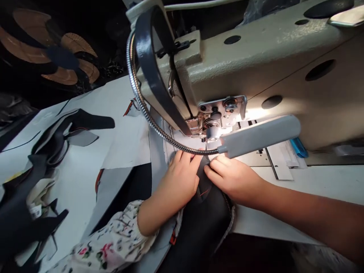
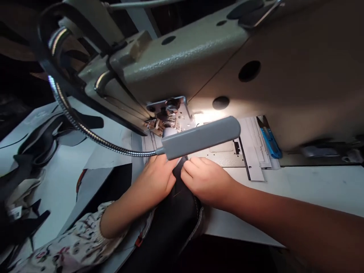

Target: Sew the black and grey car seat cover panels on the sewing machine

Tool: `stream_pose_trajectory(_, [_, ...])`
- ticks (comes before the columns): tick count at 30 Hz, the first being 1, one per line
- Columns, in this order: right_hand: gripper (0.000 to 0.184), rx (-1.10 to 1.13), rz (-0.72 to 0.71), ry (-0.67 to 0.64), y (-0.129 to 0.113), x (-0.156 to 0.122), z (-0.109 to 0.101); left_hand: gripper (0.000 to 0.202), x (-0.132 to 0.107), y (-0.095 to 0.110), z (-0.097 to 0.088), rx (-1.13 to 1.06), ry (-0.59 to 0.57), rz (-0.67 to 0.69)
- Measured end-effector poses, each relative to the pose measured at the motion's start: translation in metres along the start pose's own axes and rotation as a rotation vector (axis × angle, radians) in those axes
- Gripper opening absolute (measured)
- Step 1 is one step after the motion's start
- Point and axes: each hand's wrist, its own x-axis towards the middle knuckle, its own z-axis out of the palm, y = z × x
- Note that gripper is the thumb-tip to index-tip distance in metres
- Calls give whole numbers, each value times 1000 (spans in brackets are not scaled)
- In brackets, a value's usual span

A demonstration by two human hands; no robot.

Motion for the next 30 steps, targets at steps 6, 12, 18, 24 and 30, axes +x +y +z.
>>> stream_pose_trajectory(6, [28, 180, 118, 41, 6, -4, 2, 50, 8, 2, 15, -33, 132, -29])
stream_pose_trajectory(12, [30, 451, 101, 22, 2, 2, 1, 53, 13, -21, 16, -165, 206, 80])
stream_pose_trajectory(18, [32, 174, 59, -31, 3, 0, -1, 45, 13, -18, 15, -159, 197, 126])
stream_pose_trajectory(24, [34, 68, -14, 33, 2, -2, -6, 35, 13, -12, 10, -87, 141, 98])
stream_pose_trajectory(30, [39, 70, 63, 33, -4, -13, 3, 40, 16, -12, 6, -106, 38, 71])
